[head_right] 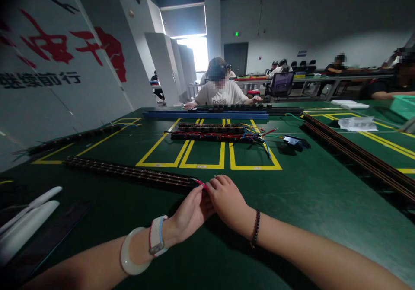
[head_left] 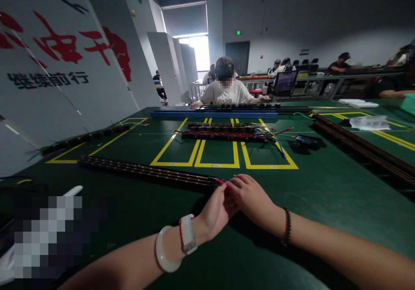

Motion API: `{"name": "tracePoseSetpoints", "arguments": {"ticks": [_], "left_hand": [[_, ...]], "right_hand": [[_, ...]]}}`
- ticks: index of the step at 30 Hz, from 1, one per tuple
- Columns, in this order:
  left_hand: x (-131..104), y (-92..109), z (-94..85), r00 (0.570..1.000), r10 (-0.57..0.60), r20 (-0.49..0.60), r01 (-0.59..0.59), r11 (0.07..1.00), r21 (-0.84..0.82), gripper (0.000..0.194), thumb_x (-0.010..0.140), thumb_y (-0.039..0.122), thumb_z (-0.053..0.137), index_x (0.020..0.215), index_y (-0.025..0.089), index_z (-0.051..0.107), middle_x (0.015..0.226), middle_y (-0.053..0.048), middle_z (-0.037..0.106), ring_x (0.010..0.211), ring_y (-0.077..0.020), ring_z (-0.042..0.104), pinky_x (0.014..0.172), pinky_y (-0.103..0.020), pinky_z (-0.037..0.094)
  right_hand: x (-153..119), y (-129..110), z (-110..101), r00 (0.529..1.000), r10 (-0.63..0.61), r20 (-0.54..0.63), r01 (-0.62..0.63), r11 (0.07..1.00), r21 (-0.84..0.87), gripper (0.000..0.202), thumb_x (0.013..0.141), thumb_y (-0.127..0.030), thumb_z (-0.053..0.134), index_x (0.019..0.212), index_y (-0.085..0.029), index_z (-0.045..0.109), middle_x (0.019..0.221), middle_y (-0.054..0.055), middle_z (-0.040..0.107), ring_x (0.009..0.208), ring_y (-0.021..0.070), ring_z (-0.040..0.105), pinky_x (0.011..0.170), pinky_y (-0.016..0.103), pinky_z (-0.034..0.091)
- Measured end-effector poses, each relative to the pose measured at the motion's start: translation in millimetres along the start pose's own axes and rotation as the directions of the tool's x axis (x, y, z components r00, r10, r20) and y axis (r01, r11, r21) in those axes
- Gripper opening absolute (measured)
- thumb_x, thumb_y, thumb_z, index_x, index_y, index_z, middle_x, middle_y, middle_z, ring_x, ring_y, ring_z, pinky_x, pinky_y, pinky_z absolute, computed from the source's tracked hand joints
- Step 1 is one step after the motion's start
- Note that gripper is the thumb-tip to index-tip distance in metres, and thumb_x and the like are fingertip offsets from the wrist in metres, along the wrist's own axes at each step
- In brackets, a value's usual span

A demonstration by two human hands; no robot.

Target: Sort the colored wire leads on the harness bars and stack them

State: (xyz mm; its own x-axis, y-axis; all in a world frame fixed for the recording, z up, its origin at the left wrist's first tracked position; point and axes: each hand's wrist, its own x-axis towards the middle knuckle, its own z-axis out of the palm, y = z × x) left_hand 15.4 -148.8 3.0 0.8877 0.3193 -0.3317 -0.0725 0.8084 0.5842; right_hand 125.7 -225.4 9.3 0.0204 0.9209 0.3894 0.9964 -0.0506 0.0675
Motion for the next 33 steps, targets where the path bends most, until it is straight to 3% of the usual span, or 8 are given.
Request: {"name": "tracePoseSetpoints", "arguments": {"ticks": [3, 6, 12, 19, 26, 33], "left_hand": [[6, 0, -1.5, 0.999, 0.022, -0.025, -0.023, 0.999, -0.046, 0.018, 0.093, 0.026, 0.043, 0.092, 0.016, 0.058, 0.093, -0.005, 0.064, 0.088, -0.0126, 0.060, 0.090, -0.028, 0.043], [7, 2, -1.4, 0.999, 0.019, -0.035, -0.020, 1.000, -0.020, 0.015, 0.092, 0.019, 0.045, 0.094, 0.016, 0.059, 0.100, -0.005, 0.064, 0.092, -0.0118, 0.059, 0.091, -0.027, 0.043], [3, 4, 2.8, 1.000, -0.001, -0.020, 0.001, 1.000, -0.015, 0.020, 0.094, 0.020, 0.042, 0.099, 0.016, 0.061, 0.111, -0.006, 0.063, 0.106, -0.0115, 0.056, 0.097, -0.025, 0.040], [1, 7, 4.0, 0.998, -0.048, -0.032, 0.048, 0.999, 0.002, 0.021, 0.094, 0.025, 0.042, 0.104, 0.016, 0.059, 0.109, -0.006, 0.062, 0.099, -0.0110, 0.057, 0.094, -0.025, 0.040], [6, 3, -1.9, 0.999, -0.040, 0.029, 0.039, 0.999, 0.019, 0.021, 0.094, 0.026, 0.041, 0.092, 0.015, 0.058, 0.087, -0.005, 0.063, 0.078, -0.0123, 0.059, 0.085, -0.031, 0.044], [6, 3, -0.6, 0.998, -0.026, 0.060, 0.024, 0.999, 0.033, 0.026, 0.094, 0.029, 0.041, 0.080, 0.014, 0.058, 0.076, -0.005, 0.062, 0.070, -0.0131, 0.059, 0.077, -0.031, 0.045]], "right_hand": [[-6, -5, 11, 0.993, -0.055, -0.100, 0.044, 0.993, -0.113, 0.035, 0.082, -0.014, 0.056, 0.116, -0.007, 0.061, 0.111, 0.013, 0.065, 0.107, 0.0249, 0.056, 0.099, 0.039, 0.041], [-11, -11, 18, 0.980, -0.114, -0.160, 0.075, 0.970, -0.233, 0.042, 0.080, -0.019, 0.056, 0.119, -0.002, 0.059, 0.121, 0.017, 0.060, 0.118, 0.0319, 0.050, 0.105, 0.045, 0.035], [-14, -17, 19, 0.984, -0.138, -0.109, 0.095, 0.938, -0.333, 0.050, 0.081, -0.024, 0.054, 0.123, 0.004, 0.055, 0.126, 0.024, 0.054, 0.123, 0.0369, 0.044, 0.109, 0.052, 0.028], [-12, -13, 9, 0.991, -0.135, -0.021, 0.128, 0.968, -0.216, 0.045, 0.087, -0.022, 0.048, 0.125, -0.001, 0.054, 0.127, 0.020, 0.055, 0.119, 0.0318, 0.049, 0.107, 0.050, 0.031], [-5, -4, -11, 0.985, -0.071, 0.157, 0.072, 0.997, 0.001, 0.044, 0.082, -0.015, 0.050, 0.125, -0.008, 0.054, 0.120, 0.015, 0.060, 0.109, 0.0238, 0.057, 0.103, 0.043, 0.036], [2, 2, -28, 0.962, -0.052, 0.268, 0.046, 0.998, 0.032, 0.026, 0.091, -0.022, 0.044, 0.108, -0.013, 0.061, 0.089, 0.010, 0.068, 0.076, 0.0187, 0.064, 0.071, 0.031, 0.047]]}}
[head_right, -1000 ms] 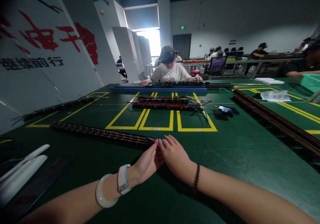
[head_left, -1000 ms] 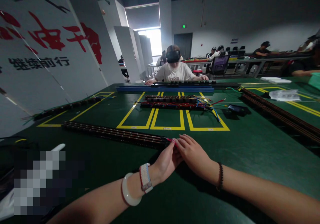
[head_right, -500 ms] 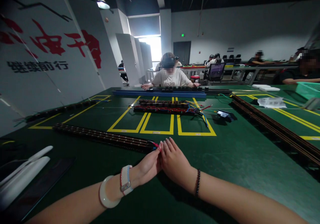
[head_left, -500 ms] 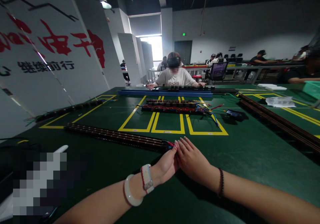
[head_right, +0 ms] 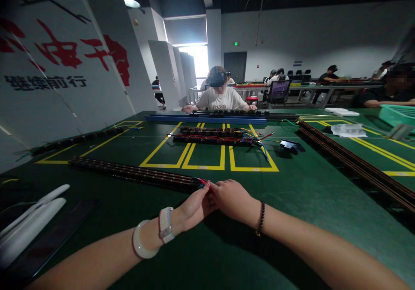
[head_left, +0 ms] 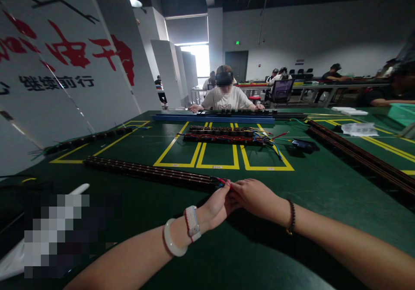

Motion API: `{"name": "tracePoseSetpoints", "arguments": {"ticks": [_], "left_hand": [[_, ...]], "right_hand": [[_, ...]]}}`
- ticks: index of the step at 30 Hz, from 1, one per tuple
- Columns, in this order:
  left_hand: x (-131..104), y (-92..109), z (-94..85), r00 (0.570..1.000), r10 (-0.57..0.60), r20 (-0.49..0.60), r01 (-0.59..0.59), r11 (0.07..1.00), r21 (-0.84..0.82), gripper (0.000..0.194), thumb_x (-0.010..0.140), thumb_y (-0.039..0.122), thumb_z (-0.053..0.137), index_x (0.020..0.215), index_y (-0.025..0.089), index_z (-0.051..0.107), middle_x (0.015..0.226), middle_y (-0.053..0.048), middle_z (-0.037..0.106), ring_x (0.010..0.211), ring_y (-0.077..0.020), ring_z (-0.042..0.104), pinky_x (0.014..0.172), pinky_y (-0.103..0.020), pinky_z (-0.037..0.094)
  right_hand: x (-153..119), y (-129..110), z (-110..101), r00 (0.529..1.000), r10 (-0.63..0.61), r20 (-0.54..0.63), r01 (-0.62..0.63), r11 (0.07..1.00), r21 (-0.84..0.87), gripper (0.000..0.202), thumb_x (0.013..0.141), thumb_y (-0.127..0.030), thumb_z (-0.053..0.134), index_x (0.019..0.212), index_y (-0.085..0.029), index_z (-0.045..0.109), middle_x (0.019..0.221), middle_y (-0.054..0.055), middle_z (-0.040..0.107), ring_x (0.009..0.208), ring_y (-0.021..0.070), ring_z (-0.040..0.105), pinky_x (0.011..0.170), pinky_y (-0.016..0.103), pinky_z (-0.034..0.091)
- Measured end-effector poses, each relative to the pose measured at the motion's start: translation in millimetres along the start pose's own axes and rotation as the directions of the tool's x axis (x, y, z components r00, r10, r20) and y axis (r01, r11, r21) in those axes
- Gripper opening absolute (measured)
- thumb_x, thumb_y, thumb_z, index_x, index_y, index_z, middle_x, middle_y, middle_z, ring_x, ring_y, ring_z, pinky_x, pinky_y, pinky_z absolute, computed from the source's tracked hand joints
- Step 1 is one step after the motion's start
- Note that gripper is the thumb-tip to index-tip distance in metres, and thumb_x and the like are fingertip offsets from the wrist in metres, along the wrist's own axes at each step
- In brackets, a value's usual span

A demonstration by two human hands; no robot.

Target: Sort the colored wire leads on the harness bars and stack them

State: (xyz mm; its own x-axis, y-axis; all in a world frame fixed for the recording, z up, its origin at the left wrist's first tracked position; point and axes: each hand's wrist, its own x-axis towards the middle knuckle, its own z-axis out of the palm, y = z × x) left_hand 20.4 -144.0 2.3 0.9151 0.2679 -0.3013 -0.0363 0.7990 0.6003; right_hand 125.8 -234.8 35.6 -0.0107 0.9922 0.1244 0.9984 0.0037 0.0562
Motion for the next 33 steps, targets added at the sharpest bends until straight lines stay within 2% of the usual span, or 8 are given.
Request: {"name": "tracePoseSetpoints", "arguments": {"ticks": [7, 15, 20, 23, 26, 28, 30, 33], "left_hand": [[1, 2, 5.2, 0.996, -0.019, -0.088, 0.020, 1.000, 0.009, 0.029, 0.094, 0.031, 0.042, 0.077, 0.014, 0.057, 0.070, -0.003, 0.060, 0.064, -0.0109, 0.057, 0.071, -0.027, 0.046], [-2, 3, 7.2, 0.994, -0.011, -0.111, 0.013, 1.000, 0.023, 0.022, 0.093, 0.028, 0.043, 0.081, 0.015, 0.055, 0.075, -0.003, 0.060, 0.070, -0.0108, 0.057, 0.073, -0.026, 0.045], [2, -1, 2.0, 0.997, 0.009, -0.073, -0.009, 1.000, 0.006, 0.021, 0.092, 0.028, 0.046, 0.079, 0.015, 0.055, 0.074, -0.002, 0.059, 0.069, -0.0107, 0.056, 0.075, -0.027, 0.043], [4, -4, -1.3, 0.999, 0.032, -0.044, -0.029, 0.998, 0.063, 0.022, 0.092, 0.030, 0.046, 0.079, 0.014, 0.055, 0.075, -0.003, 0.061, 0.069, -0.0123, 0.057, 0.075, -0.030, 0.043], [3, -5, -3.6, 0.997, 0.077, -0.021, -0.074, 0.990, 0.116, 0.021, 0.093, 0.029, 0.045, 0.082, 0.014, 0.055, 0.076, -0.005, 0.062, 0.069, -0.0135, 0.058, 0.073, -0.030, 0.044], [0, -3, -3.3, 0.996, 0.083, 0.010, -0.084, 0.988, 0.132, 0.019, 0.093, 0.028, 0.044, 0.086, 0.014, 0.055, 0.079, -0.005, 0.064, 0.072, -0.0145, 0.060, 0.073, -0.030, 0.044], [-4, 0, -1.1, 0.997, 0.064, 0.051, -0.071, 0.987, 0.141, 0.021, 0.093, 0.029, 0.044, 0.090, 0.013, 0.056, 0.083, -0.008, 0.065, 0.076, -0.0155, 0.061, 0.075, -0.030, 0.044], [-8, 4, 3.1, 0.998, 0.016, 0.067, -0.027, 0.987, 0.158, 0.030, 0.093, 0.037, 0.043, 0.095, 0.011, 0.057, 0.087, -0.011, 0.065, 0.075, -0.0161, 0.061, 0.075, -0.030, 0.044]], "right_hand": [[1, -1, -8, 0.998, 0.039, 0.054, -0.030, 0.986, -0.163, 0.017, 0.088, -0.020, 0.050, 0.086, -0.013, 0.066, 0.079, 0.010, 0.067, 0.070, 0.0205, 0.064, 0.062, 0.030, 0.044], [0, -12, -1, 0.989, 0.121, 0.084, -0.096, 0.961, -0.258, 0.017, 0.083, -0.010, 0.053, 0.091, -0.011, 0.068, 0.085, 0.012, 0.068, 0.074, 0.0243, 0.065, 0.064, 0.035, 0.047], [0, -9, -7, 0.992, 0.087, 0.087, -0.065, 0.971, -0.229, 0.021, 0.089, -0.014, 0.046, 0.086, -0.013, 0.067, 0.078, 0.011, 0.068, 0.069, 0.0225, 0.065, 0.058, 0.030, 0.044], [0, -1, -17, 0.987, 0.098, 0.125, -0.082, 0.989, -0.121, 0.032, 0.094, -0.024, 0.038, 0.083, -0.014, 0.066, 0.073, 0.010, 0.067, 0.062, 0.0195, 0.064, 0.051, 0.026, 0.038], [1, 12, -24, 0.970, 0.140, 0.200, -0.170, 0.975, 0.140, 0.046, 0.097, -0.038, 0.030, 0.079, -0.014, 0.065, 0.068, 0.008, 0.066, 0.056, 0.0150, 0.059, 0.047, 0.023, 0.033], [3, 24, -23, 0.953, 0.095, 0.287, -0.206, 0.898, 0.388, 0.052, 0.097, -0.045, 0.026, 0.079, -0.014, 0.063, 0.068, 0.006, 0.065, 0.054, 0.0124, 0.056, 0.048, 0.022, 0.034], [6, 36, -18, 0.935, 0.017, 0.355, -0.238, 0.772, 0.589, 0.051, 0.096, -0.048, 0.027, 0.081, -0.013, 0.061, 0.069, 0.005, 0.064, 0.055, 0.0105, 0.054, 0.049, 0.020, 0.036], [11, 52, -8, 0.928, -0.016, 0.372, -0.266, 0.672, 0.691, 0.046, 0.094, -0.049, 0.035, 0.080, -0.013, 0.059, 0.067, 0.004, 0.062, 0.054, 0.0094, 0.053, 0.051, 0.020, 0.037]]}}
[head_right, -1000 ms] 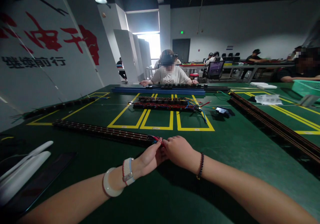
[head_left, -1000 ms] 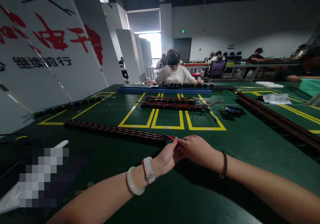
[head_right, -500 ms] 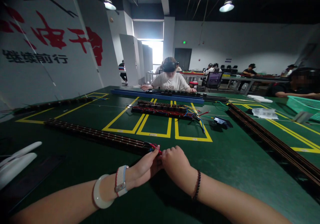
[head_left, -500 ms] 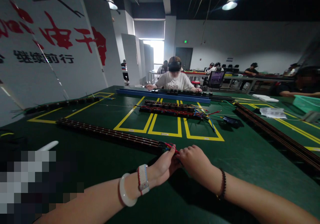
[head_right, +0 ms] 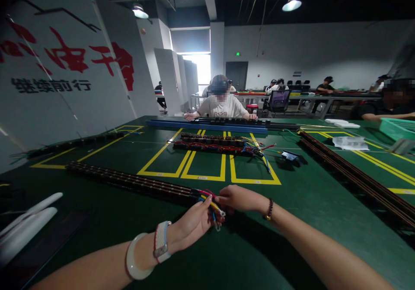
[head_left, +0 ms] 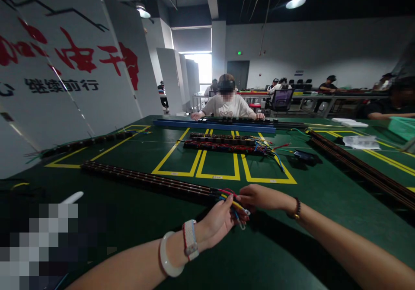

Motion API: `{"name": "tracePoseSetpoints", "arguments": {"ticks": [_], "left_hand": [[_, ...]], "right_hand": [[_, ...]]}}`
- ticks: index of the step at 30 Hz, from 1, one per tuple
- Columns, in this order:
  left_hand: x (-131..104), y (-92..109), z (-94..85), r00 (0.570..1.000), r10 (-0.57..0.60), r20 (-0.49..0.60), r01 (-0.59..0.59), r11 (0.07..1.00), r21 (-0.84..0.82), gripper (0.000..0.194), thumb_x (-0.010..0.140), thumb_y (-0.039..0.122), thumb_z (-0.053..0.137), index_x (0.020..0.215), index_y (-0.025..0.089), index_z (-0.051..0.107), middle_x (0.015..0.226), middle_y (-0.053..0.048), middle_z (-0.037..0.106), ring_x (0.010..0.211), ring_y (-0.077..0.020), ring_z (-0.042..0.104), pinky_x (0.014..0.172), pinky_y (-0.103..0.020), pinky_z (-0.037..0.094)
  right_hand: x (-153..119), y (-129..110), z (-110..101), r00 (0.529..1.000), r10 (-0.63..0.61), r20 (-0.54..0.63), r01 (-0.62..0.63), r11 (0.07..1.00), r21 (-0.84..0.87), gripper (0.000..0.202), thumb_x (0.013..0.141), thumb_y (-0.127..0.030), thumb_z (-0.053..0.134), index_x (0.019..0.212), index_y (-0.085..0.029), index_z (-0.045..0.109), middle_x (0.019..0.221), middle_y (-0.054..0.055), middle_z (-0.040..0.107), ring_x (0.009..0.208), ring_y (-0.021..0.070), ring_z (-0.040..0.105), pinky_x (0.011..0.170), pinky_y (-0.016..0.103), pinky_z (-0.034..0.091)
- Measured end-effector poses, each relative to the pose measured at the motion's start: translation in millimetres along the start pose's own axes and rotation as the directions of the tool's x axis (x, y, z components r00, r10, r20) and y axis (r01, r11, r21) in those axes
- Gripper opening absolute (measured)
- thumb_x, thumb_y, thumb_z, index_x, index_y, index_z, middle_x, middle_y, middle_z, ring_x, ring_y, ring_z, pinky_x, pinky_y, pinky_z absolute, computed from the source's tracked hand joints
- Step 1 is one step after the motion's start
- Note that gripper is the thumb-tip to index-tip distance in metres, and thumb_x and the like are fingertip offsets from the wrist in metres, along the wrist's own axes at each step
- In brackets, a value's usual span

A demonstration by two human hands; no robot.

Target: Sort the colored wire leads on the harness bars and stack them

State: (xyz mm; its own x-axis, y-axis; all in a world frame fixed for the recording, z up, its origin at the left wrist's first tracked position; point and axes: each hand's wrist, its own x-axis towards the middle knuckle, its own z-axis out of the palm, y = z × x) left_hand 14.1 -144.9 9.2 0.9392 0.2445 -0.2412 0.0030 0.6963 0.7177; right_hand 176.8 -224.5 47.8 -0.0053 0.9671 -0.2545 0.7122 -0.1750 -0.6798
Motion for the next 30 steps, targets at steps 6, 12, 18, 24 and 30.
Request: {"name": "tracePoseSetpoints", "arguments": {"ticks": [6, 12, 18, 24, 30], "left_hand": [[-2, 5, -3.2, 0.992, -0.111, -0.066, 0.115, 0.992, 0.057, 0.030, 0.094, 0.035, 0.040, 0.082, 0.012, 0.055, 0.070, -0.006, 0.062, 0.064, -0.0143, 0.058, 0.068, -0.028, 0.043], [-3, 16, -8.1, 0.973, -0.230, -0.031, 0.232, 0.964, 0.130, 0.037, 0.093, 0.035, 0.039, 0.077, 0.009, 0.058, 0.067, -0.007, 0.061, 0.060, -0.0129, 0.057, 0.067, -0.026, 0.041], [-2, 14, -9.1, 0.976, -0.215, -0.029, 0.217, 0.969, 0.116, 0.035, 0.094, 0.034, 0.038, 0.078, 0.010, 0.059, 0.068, -0.007, 0.063, 0.061, -0.0132, 0.058, 0.067, -0.027, 0.043], [3, 8, -16.7, 0.986, -0.162, 0.034, 0.160, 0.986, 0.054, 0.029, 0.093, 0.033, 0.041, 0.083, 0.012, 0.059, 0.067, -0.005, 0.061, 0.060, -0.0133, 0.059, 0.065, -0.026, 0.044], [3, 9, -16.7, 0.980, -0.196, 0.038, 0.192, 0.977, 0.097, 0.026, 0.091, 0.032, 0.043, 0.082, 0.013, 0.059, 0.071, -0.004, 0.061, 0.058, -0.0111, 0.055, 0.063, -0.026, 0.043]], "right_hand": [[11, 19, -6, 0.968, -0.014, -0.252, -0.017, 0.992, -0.121, 0.047, 0.090, -0.054, 0.042, 0.082, -0.013, 0.064, 0.066, 0.003, 0.062, 0.053, 0.0105, 0.052, 0.050, 0.021, 0.034], [23, 37, -2, 0.893, -0.136, -0.429, -0.049, 0.918, -0.393, 0.039, 0.091, -0.049, 0.045, 0.093, -0.018, 0.068, 0.078, 0.005, 0.068, 0.069, 0.0155, 0.059, 0.060, 0.023, 0.034], [12, 19, -11, 0.934, -0.130, -0.332, -0.033, 0.895, -0.444, 0.043, 0.087, -0.055, 0.048, 0.094, -0.017, 0.066, 0.082, 0.007, 0.066, 0.067, 0.0152, 0.057, 0.056, 0.023, 0.034], [-30, -48, -8, 0.911, -0.184, -0.370, -0.051, 0.838, -0.544, 0.041, 0.083, -0.058, 0.052, 0.095, -0.019, 0.060, 0.080, 0.004, 0.064, 0.065, 0.0152, 0.057, 0.053, 0.023, 0.033], [-32, -62, 32, 0.955, -0.147, -0.259, -0.074, 0.724, -0.686, 0.029, 0.082, -0.037, 0.060, 0.101, -0.016, 0.059, 0.085, 0.008, 0.067, 0.073, 0.0200, 0.065, 0.057, 0.025, 0.041]]}}
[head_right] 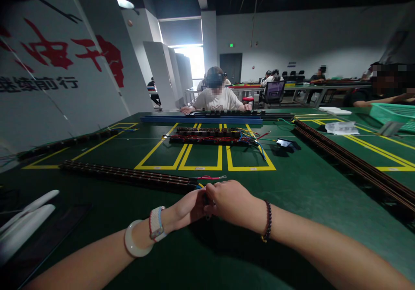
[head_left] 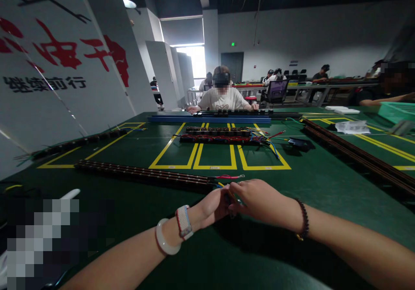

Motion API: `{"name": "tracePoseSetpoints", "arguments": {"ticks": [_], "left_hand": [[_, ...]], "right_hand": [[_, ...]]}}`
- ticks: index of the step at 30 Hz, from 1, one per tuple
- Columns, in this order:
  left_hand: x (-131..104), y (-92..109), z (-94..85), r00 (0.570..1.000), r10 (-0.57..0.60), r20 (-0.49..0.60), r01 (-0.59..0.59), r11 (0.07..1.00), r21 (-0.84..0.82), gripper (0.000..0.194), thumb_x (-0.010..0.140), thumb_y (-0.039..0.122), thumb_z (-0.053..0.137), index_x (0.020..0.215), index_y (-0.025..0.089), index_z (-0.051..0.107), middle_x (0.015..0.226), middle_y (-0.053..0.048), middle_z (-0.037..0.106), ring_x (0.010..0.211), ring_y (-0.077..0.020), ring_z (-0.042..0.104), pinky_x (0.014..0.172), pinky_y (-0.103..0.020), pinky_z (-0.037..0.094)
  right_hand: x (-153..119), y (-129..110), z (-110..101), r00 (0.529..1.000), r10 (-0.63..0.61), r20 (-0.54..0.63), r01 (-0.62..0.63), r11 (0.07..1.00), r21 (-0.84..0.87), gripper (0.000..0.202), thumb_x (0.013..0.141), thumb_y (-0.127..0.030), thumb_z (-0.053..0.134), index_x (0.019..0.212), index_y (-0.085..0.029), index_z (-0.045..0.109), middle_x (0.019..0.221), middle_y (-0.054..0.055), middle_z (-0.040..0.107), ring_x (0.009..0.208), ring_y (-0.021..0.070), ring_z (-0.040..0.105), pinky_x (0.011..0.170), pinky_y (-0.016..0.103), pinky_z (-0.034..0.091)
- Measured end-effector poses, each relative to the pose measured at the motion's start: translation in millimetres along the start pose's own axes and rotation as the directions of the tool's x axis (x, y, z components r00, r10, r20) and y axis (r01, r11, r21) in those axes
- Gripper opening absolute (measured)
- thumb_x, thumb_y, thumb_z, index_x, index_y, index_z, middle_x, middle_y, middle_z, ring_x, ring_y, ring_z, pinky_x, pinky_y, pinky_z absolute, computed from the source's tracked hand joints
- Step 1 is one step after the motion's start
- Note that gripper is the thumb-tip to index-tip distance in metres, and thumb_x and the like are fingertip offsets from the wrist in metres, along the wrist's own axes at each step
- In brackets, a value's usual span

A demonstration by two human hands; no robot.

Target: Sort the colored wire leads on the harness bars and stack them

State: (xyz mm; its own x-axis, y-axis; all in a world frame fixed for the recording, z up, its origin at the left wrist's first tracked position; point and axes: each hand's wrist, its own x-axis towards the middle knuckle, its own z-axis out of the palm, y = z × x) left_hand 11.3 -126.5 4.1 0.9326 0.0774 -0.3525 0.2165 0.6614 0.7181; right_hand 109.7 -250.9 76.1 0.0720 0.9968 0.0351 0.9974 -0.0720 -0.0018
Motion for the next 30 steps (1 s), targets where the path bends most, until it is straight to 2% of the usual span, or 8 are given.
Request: {"name": "tracePoseSetpoints", "arguments": {"ticks": [5, 11, 15, 18, 22, 26, 28, 30], "left_hand": [[2, 1, 0.6, 1.000, 0.013, -0.017, -0.013, 1.000, 0.009, 0.030, 0.093, 0.032, 0.038, 0.081, 0.013, 0.058, 0.069, -0.005, 0.062, 0.059, -0.0130, 0.057, 0.062, -0.027, 0.043], [-5, -2, 6.0, 0.992, 0.054, -0.115, -0.061, 0.997, -0.055, 0.029, 0.093, 0.030, 0.037, 0.078, 0.013, 0.054, 0.068, -0.006, 0.062, 0.064, -0.0148, 0.060, 0.066, -0.028, 0.045], [-6, -6, 11.4, 0.983, 0.118, -0.142, -0.115, 0.993, 0.029, 0.024, 0.094, 0.025, 0.032, 0.086, 0.013, 0.051, 0.072, -0.008, 0.064, 0.066, -0.0159, 0.062, 0.069, -0.031, 0.047], [-4, -5, 12.5, 0.990, 0.094, -0.110, -0.079, 0.989, 0.128, 0.022, 0.095, 0.027, 0.032, 0.087, 0.013, 0.047, 0.073, -0.010, 0.065, 0.065, -0.0171, 0.063, 0.069, -0.033, 0.047], [-2, -1, 10.7, 0.996, 0.008, -0.086, 0.005, 0.988, 0.157, 0.026, 0.096, 0.030, 0.027, 0.084, 0.014, 0.044, 0.071, -0.011, 0.065, 0.064, -0.0171, 0.063, 0.070, -0.034, 0.047], [-1, -1, 7.5, 0.998, 0.010, -0.066, 0.001, 0.986, 0.168, 0.029, 0.096, 0.032, 0.025, 0.083, 0.015, 0.044, 0.068, -0.010, 0.064, 0.063, -0.0178, 0.063, 0.067, -0.033, 0.046], [0, -2, 6.1, 0.998, 0.019, -0.068, -0.006, 0.983, 0.184, 0.031, 0.096, 0.033, 0.025, 0.082, 0.015, 0.045, 0.066, -0.009, 0.064, 0.062, -0.0176, 0.063, 0.064, -0.031, 0.045], [1, -3, 5.3, 0.996, 0.020, -0.082, -0.004, 0.980, 0.198, 0.032, 0.097, 0.033, 0.025, 0.080, 0.015, 0.045, 0.063, -0.008, 0.063, 0.058, -0.0170, 0.062, 0.060, -0.029, 0.044]], "right_hand": [[3, 4, 9, 1.000, -0.005, 0.008, 0.005, 0.997, 0.075, 0.019, 0.088, -0.018, 0.048, 0.103, -0.013, 0.058, 0.084, 0.008, 0.068, 0.072, 0.0179, 0.065, 0.057, 0.025, 0.043], [12, 28, 0, 0.993, 0.093, -0.074, -0.065, 0.947, 0.314, 0.026, 0.081, -0.010, 0.050, 0.101, -0.015, 0.064, 0.088, 0.007, 0.069, 0.075, 0.0163, 0.064, 0.063, 0.024, 0.044], [22, 44, 4, 0.992, 0.122, -0.017, -0.078, 0.726, 0.683, 0.023, 0.087, -0.026, 0.051, 0.102, -0.014, 0.064, 0.074, 0.004, 0.068, 0.066, 0.0132, 0.063, 0.060, 0.022, 0.046], [30, 53, 12, 0.994, 0.095, -0.061, -0.009, 0.606, 0.795, 0.033, 0.089, -0.041, 0.051, 0.098, -0.012, 0.065, 0.069, 0.004, 0.067, 0.064, 0.0136, 0.063, 0.061, 0.023, 0.047], [45, 54, 10, 0.980, 0.053, -0.190, 0.102, 0.688, 0.719, 0.039, 0.088, -0.046, 0.051, 0.087, -0.012, 0.068, 0.063, 0.002, 0.061, 0.055, 0.0108, 0.055, 0.052, 0.021, 0.039], [75, 41, -9, 0.954, -0.087, -0.286, 0.237, 0.805, 0.544, 0.033, 0.091, -0.039, 0.050, 0.082, -0.012, 0.068, 0.072, 0.004, 0.064, 0.063, 0.0104, 0.054, 0.056, 0.020, 0.036], [94, 31, -19, 0.945, -0.148, -0.291, 0.273, 0.848, 0.454, 0.032, 0.092, -0.033, 0.049, 0.078, -0.011, 0.067, 0.071, 0.004, 0.064, 0.063, 0.0096, 0.054, 0.056, 0.020, 0.035], [115, 18, -23, 0.950, -0.204, -0.235, 0.282, 0.884, 0.373, 0.031, 0.092, -0.028, 0.049, 0.075, -0.011, 0.067, 0.069, 0.004, 0.065, 0.060, 0.0090, 0.053, 0.055, 0.020, 0.034]]}}
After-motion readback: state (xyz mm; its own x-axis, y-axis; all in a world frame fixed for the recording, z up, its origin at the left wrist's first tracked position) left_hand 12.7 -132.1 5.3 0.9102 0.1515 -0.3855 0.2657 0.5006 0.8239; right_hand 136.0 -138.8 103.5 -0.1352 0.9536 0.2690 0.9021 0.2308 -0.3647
